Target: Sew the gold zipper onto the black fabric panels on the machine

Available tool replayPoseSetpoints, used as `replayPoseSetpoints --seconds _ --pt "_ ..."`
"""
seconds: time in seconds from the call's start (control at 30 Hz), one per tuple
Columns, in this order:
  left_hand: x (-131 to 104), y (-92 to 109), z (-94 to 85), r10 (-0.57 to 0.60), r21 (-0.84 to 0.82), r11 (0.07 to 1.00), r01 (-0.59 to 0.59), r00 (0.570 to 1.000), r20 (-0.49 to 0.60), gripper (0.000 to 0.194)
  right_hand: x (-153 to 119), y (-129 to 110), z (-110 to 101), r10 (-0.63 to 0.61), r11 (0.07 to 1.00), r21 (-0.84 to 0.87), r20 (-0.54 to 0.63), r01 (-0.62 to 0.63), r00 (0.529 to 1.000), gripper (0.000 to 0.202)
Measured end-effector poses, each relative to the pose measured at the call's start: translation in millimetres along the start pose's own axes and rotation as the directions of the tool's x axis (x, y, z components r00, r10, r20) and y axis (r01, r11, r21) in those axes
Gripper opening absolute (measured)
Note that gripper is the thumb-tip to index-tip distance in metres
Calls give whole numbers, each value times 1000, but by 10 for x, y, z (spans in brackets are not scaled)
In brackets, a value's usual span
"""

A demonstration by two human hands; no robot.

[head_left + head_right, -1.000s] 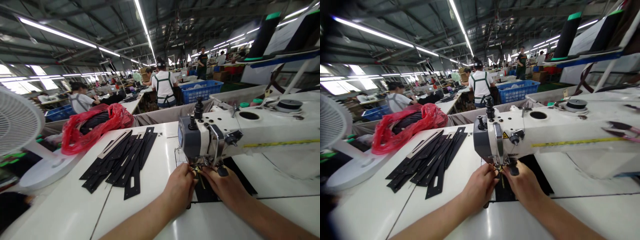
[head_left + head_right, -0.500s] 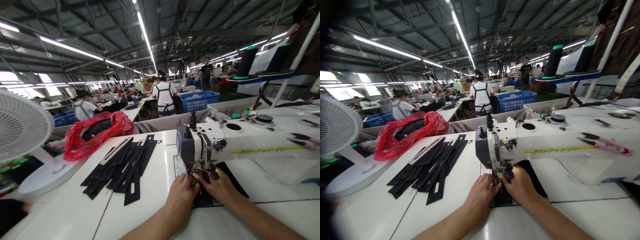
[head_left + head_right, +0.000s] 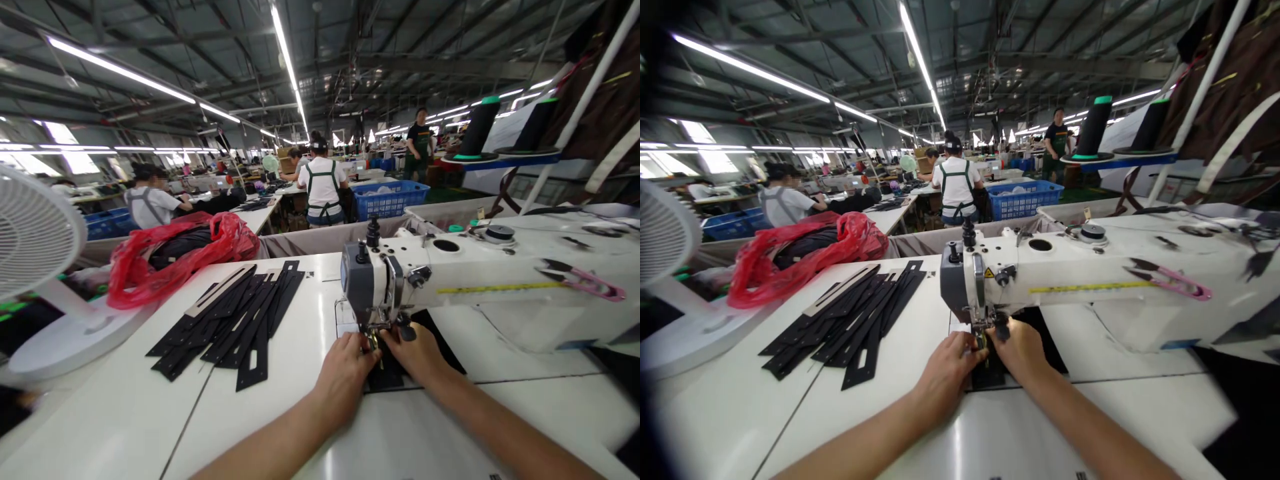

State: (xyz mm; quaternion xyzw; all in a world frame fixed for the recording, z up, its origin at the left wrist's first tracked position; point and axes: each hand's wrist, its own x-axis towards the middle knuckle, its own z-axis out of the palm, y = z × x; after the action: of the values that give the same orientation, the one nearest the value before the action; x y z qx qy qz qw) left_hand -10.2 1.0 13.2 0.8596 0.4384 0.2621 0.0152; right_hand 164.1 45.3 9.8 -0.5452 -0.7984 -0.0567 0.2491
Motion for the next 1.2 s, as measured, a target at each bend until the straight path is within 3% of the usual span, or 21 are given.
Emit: replayPoseSetpoints --seconds 0.1,0.17,0.23,0.33,0.4,0.5,0.6,0.73,1.2 --pt "-156 56 -38 -6 -55 998 4 1000 -24 28 -262 9 -208 -245 968 64 18 243 969 38" --pt "-240 108 -86 47 -81 996 -48 999 -17 29 -388 3 -301 -467 880 94 -5 466 884 41" --pt "-260 150 -136 73 -87 994 -73 997 4 34 -404 -21 -342 -553 825 126 -24 551 833 30" --pt "-160 160 -168 -1 -17 1000 1 1000 3 36 -266 -75 -359 -494 858 169 5 486 870 32" --pt "-65 144 -147 -46 52 998 46 999 -9 23 -183 -99 -366 -461 876 172 24 450 887 32" --pt "-4 143 -83 -8 92 996 7 1000 4 11 -234 -99 -349 -436 890 156 10 429 900 28" --pt "-64 190 -30 90 109 990 -90 996 5 16 -425 -62 -265 -466 881 66 -61 469 883 31" --pt "-142 235 -20 177 153 975 -161 980 -95 22 -552 -14 -146 -544 839 -61 -85 541 835 36" --pt "20 80 -54 206 106 975 -194 972 -115 25 -371 -30 -91 -554 832 -100 -83 546 829 40"
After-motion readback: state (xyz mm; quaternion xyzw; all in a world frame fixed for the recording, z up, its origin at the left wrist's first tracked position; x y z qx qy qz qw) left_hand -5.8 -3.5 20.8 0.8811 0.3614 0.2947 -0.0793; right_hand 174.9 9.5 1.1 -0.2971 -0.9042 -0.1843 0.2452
